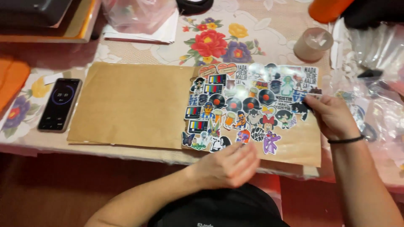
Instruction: Reviewing a sticker collection and organizing pages into a binder.
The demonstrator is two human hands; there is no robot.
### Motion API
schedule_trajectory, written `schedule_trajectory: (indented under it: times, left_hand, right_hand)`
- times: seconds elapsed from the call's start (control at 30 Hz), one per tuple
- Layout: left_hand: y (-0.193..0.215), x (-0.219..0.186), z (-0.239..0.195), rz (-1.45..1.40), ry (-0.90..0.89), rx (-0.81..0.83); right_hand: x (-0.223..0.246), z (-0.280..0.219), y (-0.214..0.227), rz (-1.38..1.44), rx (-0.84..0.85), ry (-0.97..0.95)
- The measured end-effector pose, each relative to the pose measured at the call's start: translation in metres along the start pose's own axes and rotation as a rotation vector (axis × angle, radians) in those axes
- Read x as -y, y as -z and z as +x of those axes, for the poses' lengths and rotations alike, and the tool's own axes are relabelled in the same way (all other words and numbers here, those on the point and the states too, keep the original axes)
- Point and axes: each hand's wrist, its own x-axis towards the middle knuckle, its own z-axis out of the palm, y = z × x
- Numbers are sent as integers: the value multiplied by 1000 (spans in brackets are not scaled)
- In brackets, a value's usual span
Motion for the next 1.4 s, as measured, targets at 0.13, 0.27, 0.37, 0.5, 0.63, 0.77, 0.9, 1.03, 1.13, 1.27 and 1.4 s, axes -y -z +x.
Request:
schedule_trajectory:
  times: [0.13,0.27,0.37,0.5,0.63,0.77,0.9,1.03,1.13,1.27,1.4]
  left_hand:
    - [-10,12,-32,134,1,255]
    - [-25,17,-51,151,0,280]
    - [-24,26,-55,80,65,265]
    - [-16,45,-69,47,176,192]
    - [2,71,-99,95,469,239]
    - [21,81,-110,-14,669,418]
    - [20,90,-108,-164,728,464]
    - [22,100,-100,-310,772,440]
    - [32,106,-89,-294,743,370]
    - [69,125,-50,-267,674,303]
    - [120,150,4,-266,582,253]
  right_hand:
    - [-9,10,3,93,-54,-23]
    - [-5,6,-1,137,-80,-71]
    - [4,6,-2,85,-184,-66]
    - [-5,8,12,-19,-243,-23]
    - [12,-13,3,-143,-223,104]
    - [27,-40,-14,-330,-193,314]
    - [46,-75,-43,-902,-314,610]
    - [52,-89,-63,-1042,-226,670]
    - [60,-96,-66,-977,-183,633]
    - [79,-109,-81,-863,-139,555]
    - [73,-104,-80,-708,-83,456]
